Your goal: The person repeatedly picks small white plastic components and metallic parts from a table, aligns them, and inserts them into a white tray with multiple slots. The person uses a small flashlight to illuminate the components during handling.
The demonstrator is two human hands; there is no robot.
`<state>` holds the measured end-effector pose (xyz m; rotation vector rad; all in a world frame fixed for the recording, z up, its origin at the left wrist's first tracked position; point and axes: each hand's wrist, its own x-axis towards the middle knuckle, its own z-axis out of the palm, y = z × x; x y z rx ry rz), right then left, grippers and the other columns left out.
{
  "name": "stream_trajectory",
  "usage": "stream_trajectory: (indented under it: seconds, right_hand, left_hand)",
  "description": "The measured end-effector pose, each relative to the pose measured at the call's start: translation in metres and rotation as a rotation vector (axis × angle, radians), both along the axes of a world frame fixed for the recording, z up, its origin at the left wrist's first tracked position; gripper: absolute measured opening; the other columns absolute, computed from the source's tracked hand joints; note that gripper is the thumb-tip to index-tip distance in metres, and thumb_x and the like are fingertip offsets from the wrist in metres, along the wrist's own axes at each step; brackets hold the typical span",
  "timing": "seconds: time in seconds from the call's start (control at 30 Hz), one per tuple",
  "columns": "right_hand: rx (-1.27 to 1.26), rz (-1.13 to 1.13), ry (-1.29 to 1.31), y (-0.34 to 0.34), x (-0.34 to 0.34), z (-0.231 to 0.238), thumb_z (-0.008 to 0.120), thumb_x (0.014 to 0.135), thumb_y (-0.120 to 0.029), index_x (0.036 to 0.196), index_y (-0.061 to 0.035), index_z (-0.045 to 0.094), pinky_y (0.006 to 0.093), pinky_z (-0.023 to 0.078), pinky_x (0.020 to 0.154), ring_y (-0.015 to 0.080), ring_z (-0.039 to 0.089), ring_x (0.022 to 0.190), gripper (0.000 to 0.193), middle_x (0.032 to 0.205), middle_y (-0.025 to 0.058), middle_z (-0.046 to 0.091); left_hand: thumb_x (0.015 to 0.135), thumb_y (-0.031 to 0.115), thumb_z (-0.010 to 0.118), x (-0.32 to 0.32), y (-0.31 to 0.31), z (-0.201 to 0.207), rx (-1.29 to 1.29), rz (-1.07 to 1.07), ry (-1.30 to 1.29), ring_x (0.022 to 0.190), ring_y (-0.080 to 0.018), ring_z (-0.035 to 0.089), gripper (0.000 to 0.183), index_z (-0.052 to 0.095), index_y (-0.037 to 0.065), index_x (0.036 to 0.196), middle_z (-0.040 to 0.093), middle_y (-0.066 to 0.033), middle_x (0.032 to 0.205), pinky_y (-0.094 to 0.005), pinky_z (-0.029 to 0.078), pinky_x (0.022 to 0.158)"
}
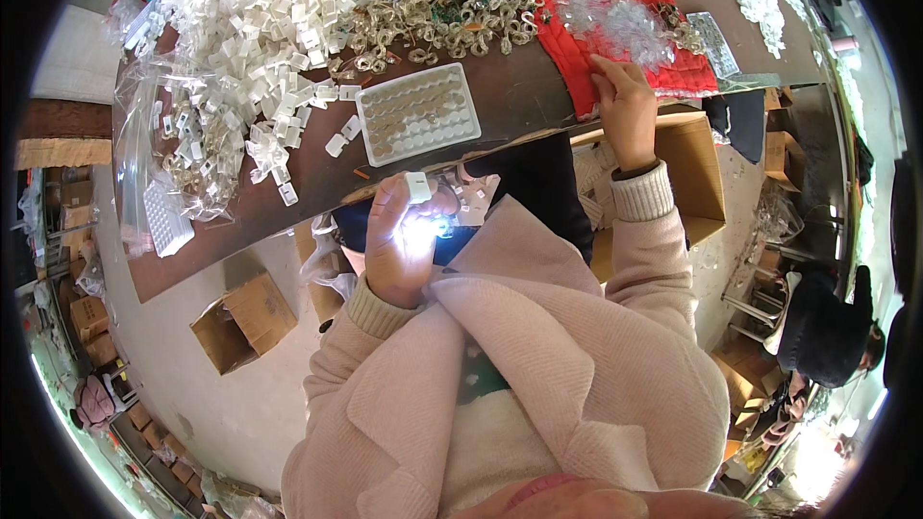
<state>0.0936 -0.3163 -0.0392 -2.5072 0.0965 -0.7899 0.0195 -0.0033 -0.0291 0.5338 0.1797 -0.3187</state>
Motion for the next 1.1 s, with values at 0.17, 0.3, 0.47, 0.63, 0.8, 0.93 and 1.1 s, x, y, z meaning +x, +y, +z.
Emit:
stream_trajectory:
  seconds: [0.17,0.3,0.47,0.63,0.8,0.93,1.1]
  right_hand:
    - [-0.206,0.112,0.136,-0.012,0.0,-0.006,0.065,0.09,-0.01,0.103,-0.008,0.07,0.0427,0.053,0.069,0.036,0.066,0.083,0.014,0.09,0.0134,0.067]
    - [-0.093,0.17,0.066,0.007,-0.002,0.016,0.064,0.091,-0.004,0.103,-0.0055,0.067,0.0403,0.054,0.069,0.0368,0.067,0.08,0.012,0.09,0.0155,0.069]
    - [0.382,0.444,0.088,0.076,-0.037,0.04,0.067,0.092,0.004,0.106,0.0014,0.068,0.027,0.055,0.074,0.0142,0.069,0.082,0.015,0.093,0.0095,0.072]
    - [0.787,0.634,0.141,0.143,-0.058,0.049,0.072,0.086,0.004,0.1,-0.0012,0.071,0.0256,0.055,0.07,0.0125,0.069,0.078,0.015,0.095,0.0087,0.073]
    - [0.76,0.706,0.114,0.161,-0.058,0.053,0.071,0.086,0.005,0.096,-0.0013,0.069,0.0286,0.057,0.073,0.019,0.072,0.083,0.012,0.096,0.0116,0.074]
    - [0.657,0.726,0.129,0.16,-0.058,0.051,0.071,0.084,0.004,0.095,-0.0016,0.07,0.0296,0.058,0.073,0.0219,0.074,0.084,0.012,0.097,0.0136,0.075]
    - [0.656,0.756,0.163,0.16,-0.056,0.049,0.071,0.084,0.004,0.095,-0.001,0.07,0.029,0.057,0.076,0.0219,0.073,0.086,0.012,0.097,0.0144,0.074]
  left_hand:
    - [0.1,0.021,0.061,0.0,0.001,-0.002,0.017,-0.004,-0.012,0.077,-0.0153,0.045,0.017,0.062,0.005,0.107,0.057,-0.0035,0.085,-0.0338,0.038,0.075]
    - [0.1,0.017,0.061,-0.002,0.003,-0.002,0.055,0.024,-0.006,0.082,-0.0159,0.049,0.016,0.062,0.006,0.112,0.06,-0.0059,0.091,-0.0339,0.04,0.078]
    - [0.099,0.016,0.064,-0.004,0.0,0.0,0.078,0.01,-0.086,0.084,-0.0174,0.053,0.019,0.063,0.008,0.116,0.063,-0.0086,0.093,-0.0367,0.045,0.085]
    - [0.099,0.015,0.065,-0.006,0.0,0.004,0.071,0.042,-0.215,0.105,-0.0215,0.067,0.019,0.064,0.009,0.117,0.07,-0.0097,0.111,-0.0391,0.051,0.092]
    - [0.099,0.014,0.065,-0.01,0.005,0.0,0.067,0.08,-0.158,0.101,-0.0174,0.067,0.017,0.063,0.008,0.114,0.07,-0.0063,0.108,-0.0345,0.055,0.089]
    - [0.098,0.014,0.066,-0.008,0.01,-0.003,0.019,0.019,-0.199,0.101,-0.0175,0.067,0.017,0.063,0.008,0.114,0.07,-0.0059,0.108,-0.0366,0.054,0.091]
    - [0.097,0.014,0.066,-0.008,0.01,-0.004,0.091,0.074,-0.129,0.1,-0.0185,0.067,0.017,0.064,0.006,0.113,0.071,-0.0075,0.107,-0.035,0.053,0.089]
